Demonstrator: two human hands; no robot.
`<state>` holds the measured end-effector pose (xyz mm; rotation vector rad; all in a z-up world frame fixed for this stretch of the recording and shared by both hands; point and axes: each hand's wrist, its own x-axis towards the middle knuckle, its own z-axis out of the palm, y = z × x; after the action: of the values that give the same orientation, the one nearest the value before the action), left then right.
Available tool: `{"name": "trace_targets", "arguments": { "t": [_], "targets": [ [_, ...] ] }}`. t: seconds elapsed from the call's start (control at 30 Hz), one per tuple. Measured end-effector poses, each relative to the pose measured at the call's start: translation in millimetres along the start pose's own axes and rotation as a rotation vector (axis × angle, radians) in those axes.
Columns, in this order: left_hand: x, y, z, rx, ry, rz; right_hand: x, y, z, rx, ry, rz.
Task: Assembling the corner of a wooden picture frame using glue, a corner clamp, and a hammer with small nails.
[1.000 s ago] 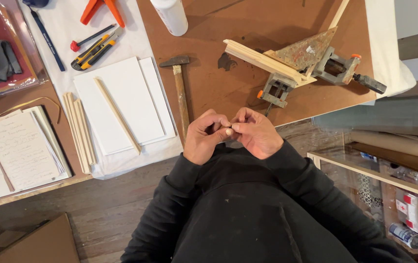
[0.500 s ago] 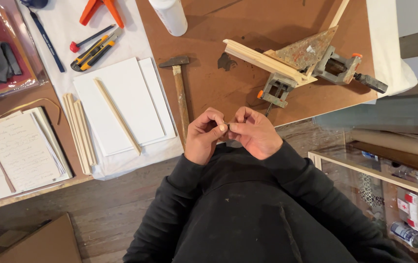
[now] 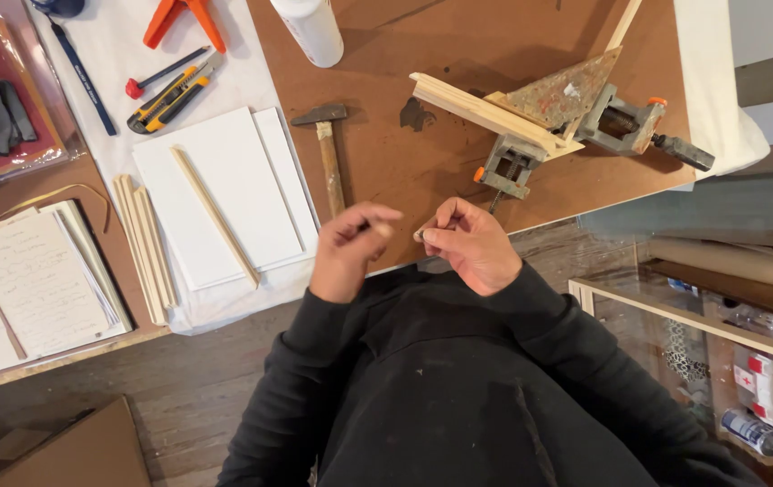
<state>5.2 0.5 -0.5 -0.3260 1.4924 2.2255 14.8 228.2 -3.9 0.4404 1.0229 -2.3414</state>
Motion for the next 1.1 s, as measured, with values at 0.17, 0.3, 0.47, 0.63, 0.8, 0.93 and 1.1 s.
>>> {"name": "trace_targets", "arguments": {
  "t": [0.17, 0.3, 0.47, 0.63, 0.8, 0.93, 1.1],
  "targets": [
    [-10, 29, 29, 0.583, -0.074, 0.319, 1, -2, 4, -0.048, 0.001, -0.028],
    [-6, 30, 32, 0.689, -0.041, 0.363, 1, 0, 0, -0.123, 0.006, -0.052],
    [-4, 32, 32, 0.681, -0.040, 0.337, 1, -4, 6, -0.105, 0.007, -0.048],
    [-3, 30, 31, 0.598, -0.065, 0.274, -1, -7, 8, -0.082, -0.010, -0.028],
    [-1, 16, 25, 0.360, -0.124, 0.182, 0, -8, 9, 0.045, -0.086, -0.012],
    [-1, 10, 24, 0.222, -0.173, 0.162, 0, -9, 12, 0.032, -0.104, -0.023],
    [2, -9, 18, -0.021, -0.236, 0.144, -1, 0, 6, 0.141, -0.114, 0.000]
  ]
}}
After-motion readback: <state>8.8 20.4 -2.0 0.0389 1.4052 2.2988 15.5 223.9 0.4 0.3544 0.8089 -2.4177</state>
